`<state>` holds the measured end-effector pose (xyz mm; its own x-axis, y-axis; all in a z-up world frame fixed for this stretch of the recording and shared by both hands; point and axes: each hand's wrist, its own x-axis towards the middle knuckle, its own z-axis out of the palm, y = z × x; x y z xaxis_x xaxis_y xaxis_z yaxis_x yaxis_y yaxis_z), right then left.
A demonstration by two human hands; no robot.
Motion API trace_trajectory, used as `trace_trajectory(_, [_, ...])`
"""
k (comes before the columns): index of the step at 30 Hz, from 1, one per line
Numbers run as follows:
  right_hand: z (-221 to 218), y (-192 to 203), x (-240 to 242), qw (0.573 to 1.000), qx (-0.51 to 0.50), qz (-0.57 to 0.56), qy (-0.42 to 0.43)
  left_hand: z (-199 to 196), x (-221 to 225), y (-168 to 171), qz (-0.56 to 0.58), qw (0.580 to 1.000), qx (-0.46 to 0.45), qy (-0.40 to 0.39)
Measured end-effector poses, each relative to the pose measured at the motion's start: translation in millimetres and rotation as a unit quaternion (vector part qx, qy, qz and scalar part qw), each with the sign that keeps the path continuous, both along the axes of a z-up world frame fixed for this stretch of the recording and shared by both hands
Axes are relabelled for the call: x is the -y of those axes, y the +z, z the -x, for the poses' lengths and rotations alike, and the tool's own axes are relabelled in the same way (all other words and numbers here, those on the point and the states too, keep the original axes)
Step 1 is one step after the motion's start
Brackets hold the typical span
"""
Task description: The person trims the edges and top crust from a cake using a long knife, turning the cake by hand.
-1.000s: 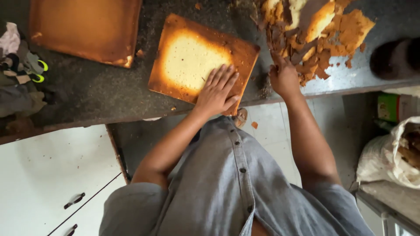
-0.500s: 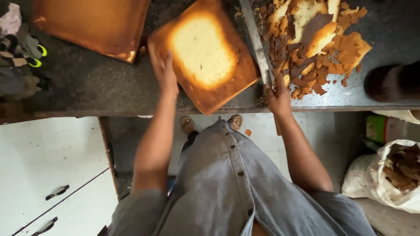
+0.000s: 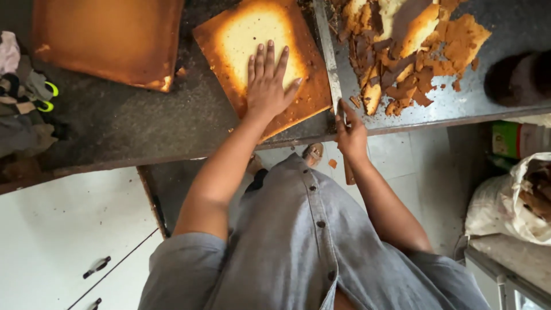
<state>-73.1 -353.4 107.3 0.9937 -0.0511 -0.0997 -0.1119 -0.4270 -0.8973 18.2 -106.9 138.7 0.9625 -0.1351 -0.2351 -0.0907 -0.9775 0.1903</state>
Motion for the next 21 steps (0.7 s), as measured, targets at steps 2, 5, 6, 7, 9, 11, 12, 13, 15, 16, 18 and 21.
trace_trajectory(2, [8.4,2.4,0.7,0.999,-0.044,0.004,-0.011,-4.7,0.7,-2.3,-0.007,1.0,-0.011,-0.003])
trace_trajectory(5, [25.8,9.8,-2.9,0.994,-0.087,0.063,-0.015,-2.9,-0.4,-3.8,-0.003,1.0,0.0,-0.005])
trace_trajectory(6, [30.9,12.5,-3.6,0.99,-0.101,0.093,-0.014,-3.2,-1.1,-4.8,0.0,1.0,-0.002,-0.006])
trace_trajectory(7, [29.7,13.4,-5.9,0.991,-0.096,0.088,-0.017,-4.8,-1.9,-5.8,0.003,1.0,-0.003,-0.007])
trace_trajectory(9, [19.6,11.7,-10.5,0.993,-0.086,0.078,-0.025,-3.1,-1.9,-7.7,0.008,1.0,-0.008,-0.008])
trace_trajectory(11, [0.1,3.7,-17.4,0.993,0.008,0.119,-0.001,-3.3,-2.6,-7.3,0.008,1.0,-0.011,-0.005])
trace_trajectory(12, [-3.7,-0.4,-18.0,0.989,0.056,0.139,0.011,-3.3,-2.7,-7.1,0.011,1.0,-0.008,-0.005])
trace_trajectory(13, [-1.0,-3.5,-15.9,0.99,0.044,0.133,0.011,-2.9,-2.6,-6.8,0.014,1.0,-0.006,-0.005])
trace_trajectory(15, [6.4,-8.8,-10.7,0.992,0.024,0.121,0.011,-2.6,-2.4,-5.5,0.015,1.0,-0.002,-0.005])
trace_trajectory(16, [18.6,-8.2,-6.4,0.99,0.047,0.129,0.015,-1.1,-2.4,-4.0,0.012,1.0,0.0,-0.006])
trace_trajectory(18, [49.2,-3.1,-1.8,0.985,0.091,0.147,0.026,-3.0,-2.7,-1.7,0.01,1.0,0.002,-0.005])
trace_trajectory(21, [54.9,6.3,-4.5,0.978,-0.056,0.2,0.003,-2.0,-3.4,-3.9,0.015,1.0,0.005,-0.004])
